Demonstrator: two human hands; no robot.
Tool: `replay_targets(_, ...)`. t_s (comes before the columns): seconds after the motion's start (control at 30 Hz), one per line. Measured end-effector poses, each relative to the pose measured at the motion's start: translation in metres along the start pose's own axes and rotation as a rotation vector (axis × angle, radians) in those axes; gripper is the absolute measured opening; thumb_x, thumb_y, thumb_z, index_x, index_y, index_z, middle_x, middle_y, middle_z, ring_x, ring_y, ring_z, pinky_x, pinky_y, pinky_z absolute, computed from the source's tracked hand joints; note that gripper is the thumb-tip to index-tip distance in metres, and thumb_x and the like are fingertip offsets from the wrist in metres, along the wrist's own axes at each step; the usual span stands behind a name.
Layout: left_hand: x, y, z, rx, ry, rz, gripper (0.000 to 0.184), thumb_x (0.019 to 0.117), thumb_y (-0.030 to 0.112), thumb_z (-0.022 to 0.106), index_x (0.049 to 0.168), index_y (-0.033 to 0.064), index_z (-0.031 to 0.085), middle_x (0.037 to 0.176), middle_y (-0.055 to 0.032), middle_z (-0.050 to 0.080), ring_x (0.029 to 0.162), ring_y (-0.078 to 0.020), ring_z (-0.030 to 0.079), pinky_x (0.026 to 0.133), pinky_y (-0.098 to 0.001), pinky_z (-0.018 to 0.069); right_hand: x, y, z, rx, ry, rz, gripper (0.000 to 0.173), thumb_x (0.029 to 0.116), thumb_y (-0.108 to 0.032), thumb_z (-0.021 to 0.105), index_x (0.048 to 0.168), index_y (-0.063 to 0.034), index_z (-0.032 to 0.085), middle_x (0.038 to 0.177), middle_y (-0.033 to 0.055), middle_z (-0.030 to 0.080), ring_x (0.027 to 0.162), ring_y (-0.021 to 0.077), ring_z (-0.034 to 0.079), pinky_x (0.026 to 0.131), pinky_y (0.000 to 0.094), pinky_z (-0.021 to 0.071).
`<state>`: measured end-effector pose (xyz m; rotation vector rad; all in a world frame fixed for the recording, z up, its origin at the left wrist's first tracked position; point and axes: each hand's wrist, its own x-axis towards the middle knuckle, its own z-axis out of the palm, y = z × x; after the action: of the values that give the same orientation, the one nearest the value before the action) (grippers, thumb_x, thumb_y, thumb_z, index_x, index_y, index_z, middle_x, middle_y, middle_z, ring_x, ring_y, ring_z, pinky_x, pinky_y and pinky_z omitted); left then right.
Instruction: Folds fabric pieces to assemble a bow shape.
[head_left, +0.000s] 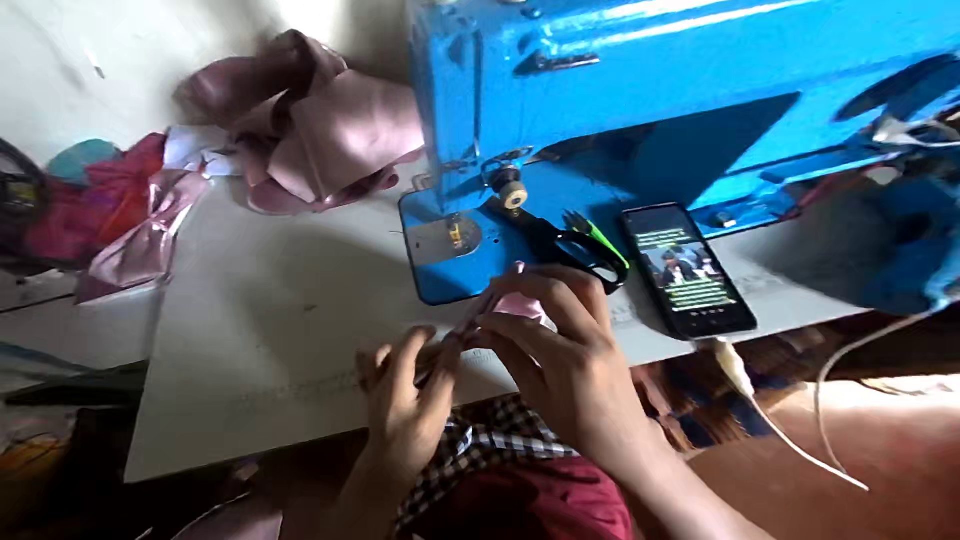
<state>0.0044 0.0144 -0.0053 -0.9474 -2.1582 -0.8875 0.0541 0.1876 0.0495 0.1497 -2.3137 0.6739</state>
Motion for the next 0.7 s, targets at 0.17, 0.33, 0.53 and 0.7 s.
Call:
replay_targets(0.17, -0.004, 0.002, 0.002, 0.022, -0.014, 0.052, 0.014, 0.0951, 0.012, 0.068, 0.107, 0.0155, 0.074, 0.122, -0.0145, 0.063, 0.1, -0.0192, 0.061, 0.094, -0.0325, 0.0432, 0.007, 0.001, 0.018, -0.078, -0.177, -0.051, 0.017, 0.0947, -0.021, 0.067, 0.084, -0.0127, 0.077, 0.152, 0.0168, 0.052, 0.146, 0.0472, 0.037, 0.114, 0.072, 0.0282)
replay_targets(0.33, -0.01, -0.001, 0.005, 0.003, -0.022, 0.092, 0.009, 0.0957, 0.012, 0.067, 0.103, 0.0151, 0.072, 0.12, -0.0112, 0.062, 0.097, -0.0176, 0.058, 0.094, -0.032, 0.0418, 0.015, 0.001, 0.016, -0.036, -0.379, 0.014, 0.018, 0.0963, -0.021, 0.066, 0.084, -0.0093, 0.073, 0.164, 0.0108, 0.037, 0.155, 0.0412, 0.022, 0.115, 0.076, 0.0166)
replay_targets(0.53, -0.009, -0.001, 0.008, -0.015, -0.046, 0.116, 0.006, 0.0941, 0.01, 0.066, 0.089, 0.0129, 0.067, 0.12, -0.0152, 0.058, 0.101, -0.019, 0.058, 0.093, -0.0285, 0.0453, 0.025, 0.002, 0.029, 0.044, -0.407, 0.15, 0.02, 0.1025, -0.016, 0.055, 0.103, -0.0025, 0.07, 0.166, 0.01, 0.034, 0.157, 0.0375, 0.017, 0.117, 0.0744, 0.0109)
replay_targets(0.7, -0.004, 0.001, 0.007, -0.024, 0.031, 0.061, 0.007, 0.0957, 0.011, 0.066, 0.091, 0.0123, 0.07, 0.12, -0.0146, 0.057, 0.103, -0.0141, 0.059, 0.095, -0.0213, 0.0459, 0.03, -0.004, 0.019, -0.045, -0.309, 0.119, 0.015, 0.0966, -0.022, 0.066, 0.093, -0.0101, 0.075, 0.165, 0.0165, 0.033, 0.155, 0.0437, 0.02, 0.113, 0.0787, 0.0146)
